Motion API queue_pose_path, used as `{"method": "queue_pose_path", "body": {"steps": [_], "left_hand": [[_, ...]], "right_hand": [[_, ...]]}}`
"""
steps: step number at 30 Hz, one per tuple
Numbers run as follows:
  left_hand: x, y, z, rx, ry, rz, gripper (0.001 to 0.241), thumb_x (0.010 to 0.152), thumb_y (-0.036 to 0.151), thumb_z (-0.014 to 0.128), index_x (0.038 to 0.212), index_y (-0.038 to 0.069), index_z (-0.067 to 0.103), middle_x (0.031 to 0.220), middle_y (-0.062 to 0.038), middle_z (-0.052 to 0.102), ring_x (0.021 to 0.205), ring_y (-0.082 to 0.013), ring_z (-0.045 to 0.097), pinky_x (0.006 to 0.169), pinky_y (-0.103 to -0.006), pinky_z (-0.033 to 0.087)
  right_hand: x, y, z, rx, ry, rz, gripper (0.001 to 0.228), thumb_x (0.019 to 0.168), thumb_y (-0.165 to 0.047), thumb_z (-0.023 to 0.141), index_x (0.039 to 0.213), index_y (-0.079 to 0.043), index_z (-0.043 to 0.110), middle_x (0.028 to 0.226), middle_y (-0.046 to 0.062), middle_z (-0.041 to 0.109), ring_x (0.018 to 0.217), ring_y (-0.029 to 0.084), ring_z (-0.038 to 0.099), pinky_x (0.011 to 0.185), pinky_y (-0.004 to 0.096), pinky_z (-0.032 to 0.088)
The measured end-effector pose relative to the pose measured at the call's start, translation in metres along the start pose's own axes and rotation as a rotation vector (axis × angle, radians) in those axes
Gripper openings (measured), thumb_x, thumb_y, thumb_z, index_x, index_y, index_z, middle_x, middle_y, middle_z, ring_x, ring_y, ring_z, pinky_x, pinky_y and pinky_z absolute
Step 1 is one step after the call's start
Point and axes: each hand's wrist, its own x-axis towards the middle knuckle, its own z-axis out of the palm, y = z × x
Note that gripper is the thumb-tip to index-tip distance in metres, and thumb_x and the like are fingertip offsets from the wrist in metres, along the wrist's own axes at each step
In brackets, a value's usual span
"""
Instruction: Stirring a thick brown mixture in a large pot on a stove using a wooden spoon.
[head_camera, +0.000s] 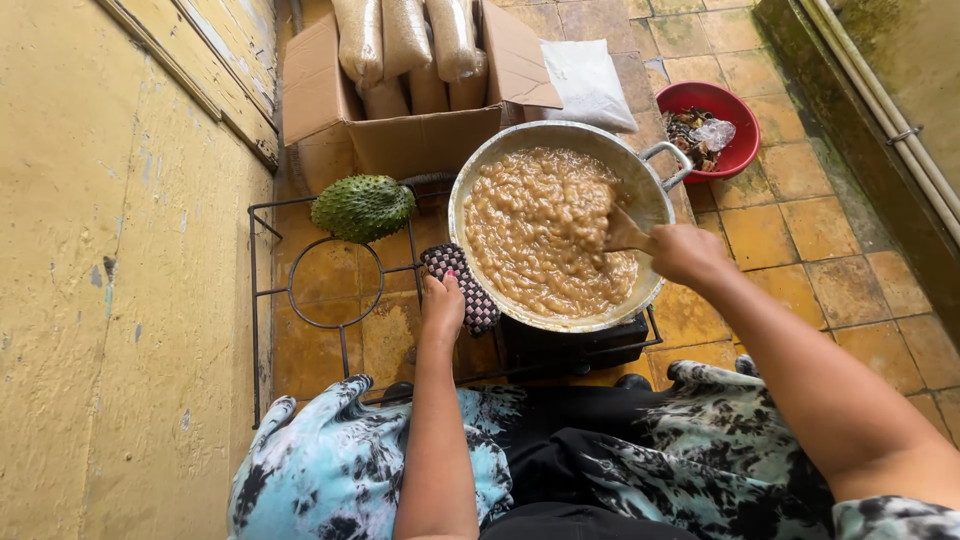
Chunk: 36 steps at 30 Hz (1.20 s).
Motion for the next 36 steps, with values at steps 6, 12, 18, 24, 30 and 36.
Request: {"method": "queue_pose_path", "body": {"steps": [6,12,18,24,30,36], "left_hand": [[0.001,-0.004,0.004,-0.029,0.021,0.014,0.051,0.103,0.046,0.035,0.123,0.001,0.046,0.12,-0.036,0.064,0.119,-0.0514,0.06,0.1,-0.0567,0.049],[-0.013,0.007,-0.003,-0.082,0.047,0.049,0.047,0.102,0.042,0.037,0.117,-0.001,0.048,0.116,-0.039,0.063,0.116,-0.0548,0.06,0.098,-0.0594,0.048],[-0.018,0.009,-0.005,-0.105,0.047,0.057,0.048,0.102,0.045,0.039,0.116,0.001,0.049,0.116,-0.037,0.064,0.115,-0.0536,0.06,0.096,-0.0592,0.048],[-0.017,0.011,-0.003,-0.072,0.052,0.042,0.046,0.102,0.044,0.038,0.115,0.001,0.048,0.118,-0.036,0.065,0.116,-0.053,0.061,0.096,-0.0577,0.049],[0.017,-0.017,0.022,-0.063,0.114,0.024,0.043,0.103,0.043,0.037,0.115,0.002,0.048,0.117,-0.034,0.065,0.114,-0.0509,0.062,0.096,-0.0562,0.05],[0.013,-0.015,0.018,-0.074,0.115,0.048,0.044,0.102,0.041,0.037,0.117,0.001,0.047,0.118,-0.037,0.063,0.115,-0.0526,0.061,0.096,-0.0568,0.049]], "right_hand": [[0.026,-0.05,0.012,-0.049,0.184,-0.134,0.024,0.076,-0.023,0.063,0.096,-0.014,0.072,0.097,0.013,0.069,0.091,0.036,0.075,0.078,0.05,0.058],[-0.019,-0.078,-0.023,-0.366,0.691,-0.474,0.032,0.073,-0.012,0.062,0.104,-0.007,0.07,0.087,0.01,0.064,0.076,0.028,0.07,0.064,0.038,0.052],[-0.077,-0.05,-0.095,-0.232,0.514,-0.291,0.036,0.085,-0.01,0.061,0.116,-0.026,0.071,0.093,0.007,0.068,0.084,0.028,0.073,0.075,0.04,0.052],[-0.072,0.024,-0.072,-0.493,0.62,-0.115,0.016,0.086,-0.02,0.058,0.096,-0.023,0.07,0.089,0.003,0.066,0.081,0.022,0.072,0.072,0.036,0.049],[-0.108,-0.028,-0.1,-0.089,-0.051,0.073,0.027,0.097,-0.012,0.056,0.113,-0.011,0.078,0.089,0.012,0.075,0.074,0.025,0.074,0.069,0.035,0.052],[0.002,-0.014,0.023,0.03,-0.019,-0.049,0.034,0.081,-0.023,0.065,0.112,-0.011,0.074,0.099,0.018,0.076,0.097,0.039,0.075,0.083,0.053,0.057]]}}
